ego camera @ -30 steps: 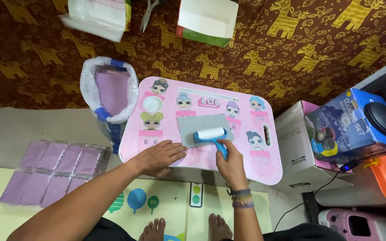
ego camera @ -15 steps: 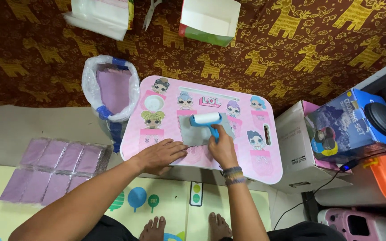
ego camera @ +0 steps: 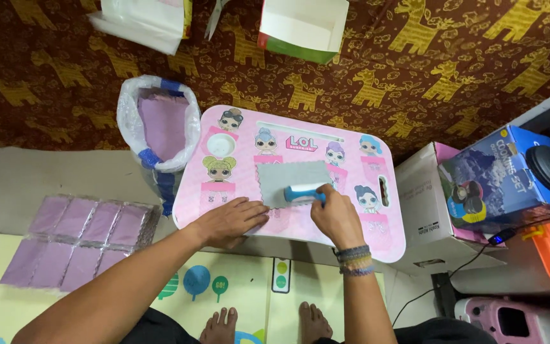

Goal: Using a lint roller to remove purple dust or debris from small fabric pieces.

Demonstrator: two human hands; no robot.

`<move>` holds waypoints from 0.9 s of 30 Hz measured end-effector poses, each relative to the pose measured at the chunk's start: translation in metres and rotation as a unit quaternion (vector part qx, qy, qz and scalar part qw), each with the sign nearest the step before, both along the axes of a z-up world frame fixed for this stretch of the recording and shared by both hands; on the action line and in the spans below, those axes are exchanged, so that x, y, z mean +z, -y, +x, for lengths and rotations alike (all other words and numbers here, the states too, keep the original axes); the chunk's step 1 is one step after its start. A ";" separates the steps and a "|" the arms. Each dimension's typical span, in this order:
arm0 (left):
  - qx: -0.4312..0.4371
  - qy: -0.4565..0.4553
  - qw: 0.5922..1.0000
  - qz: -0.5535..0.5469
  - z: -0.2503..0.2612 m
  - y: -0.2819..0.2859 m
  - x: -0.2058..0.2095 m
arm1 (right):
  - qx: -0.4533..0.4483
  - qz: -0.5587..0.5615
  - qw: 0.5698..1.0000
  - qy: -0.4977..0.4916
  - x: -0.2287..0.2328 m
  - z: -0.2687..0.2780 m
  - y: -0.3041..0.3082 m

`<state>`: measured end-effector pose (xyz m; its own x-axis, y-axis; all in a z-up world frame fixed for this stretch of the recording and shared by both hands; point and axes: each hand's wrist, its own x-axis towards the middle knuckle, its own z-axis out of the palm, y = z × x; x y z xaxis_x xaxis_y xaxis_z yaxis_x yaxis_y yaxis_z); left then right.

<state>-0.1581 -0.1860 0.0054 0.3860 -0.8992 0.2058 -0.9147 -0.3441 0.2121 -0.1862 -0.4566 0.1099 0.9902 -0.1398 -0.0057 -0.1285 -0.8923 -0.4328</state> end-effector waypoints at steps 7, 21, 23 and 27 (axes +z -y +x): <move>0.003 -0.014 1.000 0.011 -0.003 0.001 0.012 | 0.026 0.018 0.999 0.021 -0.030 0.060 0.000; 0.013 -0.012 1.000 0.007 -0.002 0.000 0.005 | 0.023 0.045 0.998 0.044 -0.031 -0.003 0.021; 0.013 -0.014 1.000 0.009 -0.003 0.000 0.007 | 0.001 0.051 0.999 0.014 -0.006 -0.019 0.014; 0.010 -0.019 1.000 0.012 -0.004 0.001 0.007 | -0.041 0.056 0.997 -0.041 0.022 -0.028 0.016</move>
